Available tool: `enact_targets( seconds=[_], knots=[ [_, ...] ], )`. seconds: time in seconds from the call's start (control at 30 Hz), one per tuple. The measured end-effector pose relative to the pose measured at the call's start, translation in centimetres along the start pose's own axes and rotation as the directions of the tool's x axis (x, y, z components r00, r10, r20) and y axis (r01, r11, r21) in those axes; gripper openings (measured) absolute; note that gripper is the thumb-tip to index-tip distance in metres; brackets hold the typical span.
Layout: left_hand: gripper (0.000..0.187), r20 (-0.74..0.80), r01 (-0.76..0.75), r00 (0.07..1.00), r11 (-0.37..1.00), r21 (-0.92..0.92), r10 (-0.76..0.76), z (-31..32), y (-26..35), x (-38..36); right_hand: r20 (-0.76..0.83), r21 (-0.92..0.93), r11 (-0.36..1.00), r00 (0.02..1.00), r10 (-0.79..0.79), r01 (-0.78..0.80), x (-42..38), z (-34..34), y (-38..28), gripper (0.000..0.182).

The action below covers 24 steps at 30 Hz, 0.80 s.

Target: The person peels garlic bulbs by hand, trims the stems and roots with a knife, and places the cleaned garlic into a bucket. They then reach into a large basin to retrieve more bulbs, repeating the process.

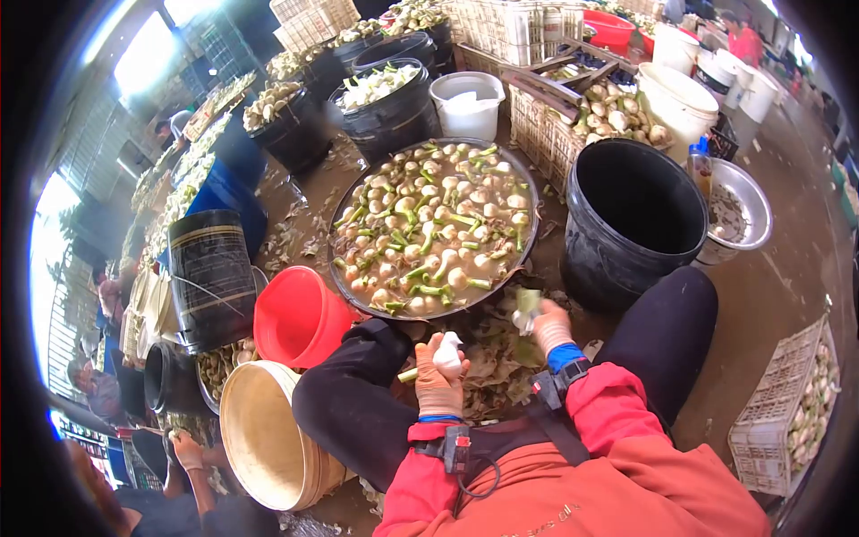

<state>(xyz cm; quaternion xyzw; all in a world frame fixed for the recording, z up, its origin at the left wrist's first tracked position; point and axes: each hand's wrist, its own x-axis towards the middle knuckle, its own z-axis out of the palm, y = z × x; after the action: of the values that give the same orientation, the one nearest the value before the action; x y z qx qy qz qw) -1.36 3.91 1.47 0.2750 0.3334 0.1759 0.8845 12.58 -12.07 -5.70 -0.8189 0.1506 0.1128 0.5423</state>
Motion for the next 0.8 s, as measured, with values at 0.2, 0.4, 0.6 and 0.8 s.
enact_targets(
  seconds=[0.2,0.4,0.6,0.8],
  knots=[
    [0.047,0.09,-0.136,0.989,0.976,0.172,0.122,-0.7,-1.7,1.1,0.787,0.569,0.638,0.568,-0.24,-0.519,-3.1,2.3,0.0,0.035],
    [0.054,0.349,-0.319,0.927,0.783,0.533,0.14,-0.2,-2.2,0.8,0.473,0.502,0.856,0.788,-0.394,0.126,-6.6,0.9,-4.6,0.033],
    [0.036,0.126,0.117,0.985,0.993,-0.017,-0.114,-0.9,-1.4,1.4,0.498,0.832,0.449,0.794,-0.349,-0.325,-5.5,-1.4,-6.5,0.028],
    [0.046,0.17,0.24,0.963,0.954,-0.179,-0.211,-0.4,0.6,1.1,0.352,0.883,0.392,0.917,-0.189,-0.258,-0.9,-2.8,-5.3,0.026]
  ],
)
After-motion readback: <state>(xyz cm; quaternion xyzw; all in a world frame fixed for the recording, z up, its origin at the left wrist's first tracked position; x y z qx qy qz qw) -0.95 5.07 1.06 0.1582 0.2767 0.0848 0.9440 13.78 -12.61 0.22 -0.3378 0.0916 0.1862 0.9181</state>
